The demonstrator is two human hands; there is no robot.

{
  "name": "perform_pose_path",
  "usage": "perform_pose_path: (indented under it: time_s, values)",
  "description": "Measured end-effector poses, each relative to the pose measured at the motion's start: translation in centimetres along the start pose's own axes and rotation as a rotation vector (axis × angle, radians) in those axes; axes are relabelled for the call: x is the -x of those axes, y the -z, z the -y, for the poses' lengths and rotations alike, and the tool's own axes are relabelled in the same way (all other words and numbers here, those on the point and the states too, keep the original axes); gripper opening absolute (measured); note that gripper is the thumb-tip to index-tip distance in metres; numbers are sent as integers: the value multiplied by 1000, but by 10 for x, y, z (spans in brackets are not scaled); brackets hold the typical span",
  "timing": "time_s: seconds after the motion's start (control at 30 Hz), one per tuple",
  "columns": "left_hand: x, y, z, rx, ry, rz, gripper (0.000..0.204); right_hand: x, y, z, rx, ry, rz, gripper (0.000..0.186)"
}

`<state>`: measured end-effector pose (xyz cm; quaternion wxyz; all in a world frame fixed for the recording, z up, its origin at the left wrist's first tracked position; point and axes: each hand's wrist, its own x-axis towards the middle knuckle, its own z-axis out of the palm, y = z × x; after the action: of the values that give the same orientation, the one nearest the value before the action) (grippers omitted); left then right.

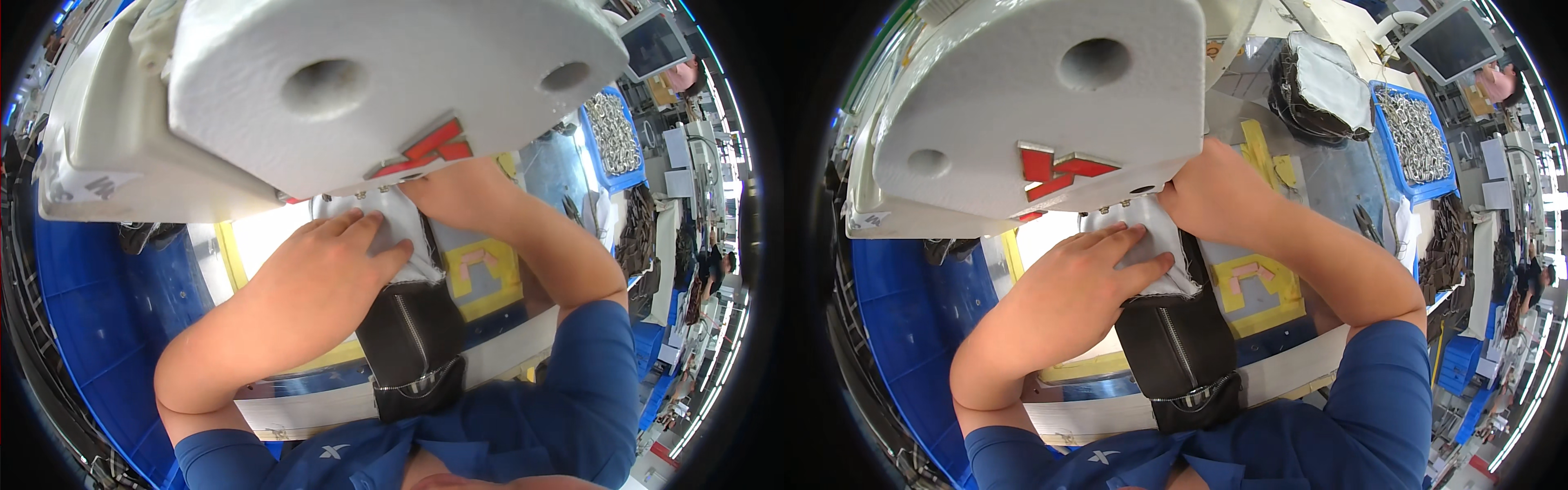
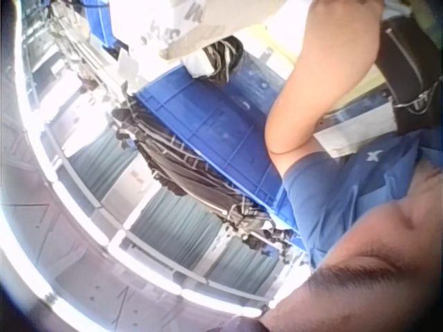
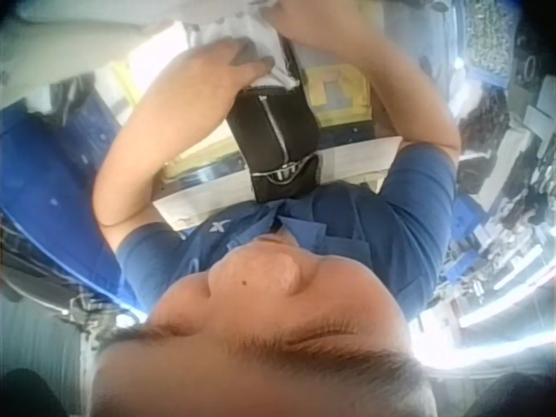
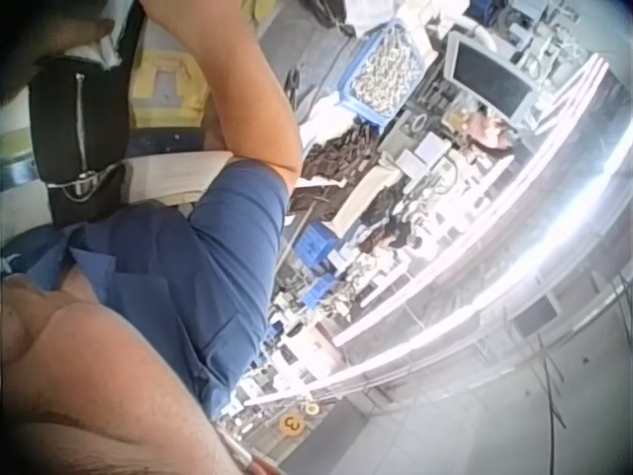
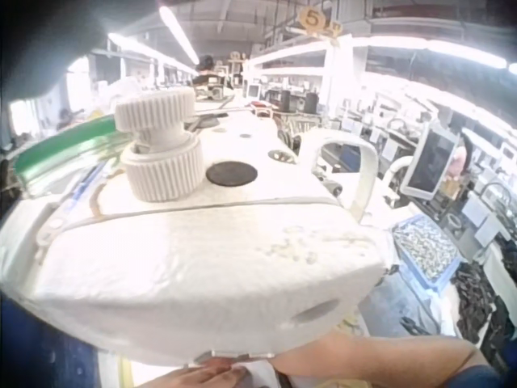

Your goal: The person sews zippers onto small fabric pouches using an industrial sewing machine. They repeatedly align the zipper, stitch along its length, trim threads, and flip the pouch to sew the opposite side. The finished pouches are placed into a blue bin.

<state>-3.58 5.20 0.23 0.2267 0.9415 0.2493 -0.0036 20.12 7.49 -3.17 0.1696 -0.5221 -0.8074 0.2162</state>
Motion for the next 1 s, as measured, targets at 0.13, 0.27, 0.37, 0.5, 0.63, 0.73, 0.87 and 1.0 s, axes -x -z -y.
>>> perform_pose_path:
  time_s: [0.13,0.27,0.37,0.5,0.63,0.73,0.87,1.0]
  values:
    - [1,3,2,10,-10,10,58,-1,0,-6,30,90,15,19]
    - [0,2,1,14,-7,3,57,-3,-2,-9,85,134,19,17]
    - [0,1,-3,-47,-20,-25,58,-5,-4,-11,88,116,16,17]
    - [0,-7,-3,-123,-53,-66,57,-7,2,-5,-8,-17,31,19]
    - [-1,-9,-3,-167,-66,-68,57,-10,-3,-7,-6,-56,-26,23]
    - [1,-9,-4,-180,-66,-58,56,-12,-6,-9,-1,-33,-50,27]
    - [3,-9,-5,-159,-52,-30,56,-11,-17,-15,57,-57,-55,29]
    - [3,-11,-6,-152,-67,-58,54,-9,-14,-18,78,-26,-81,31]
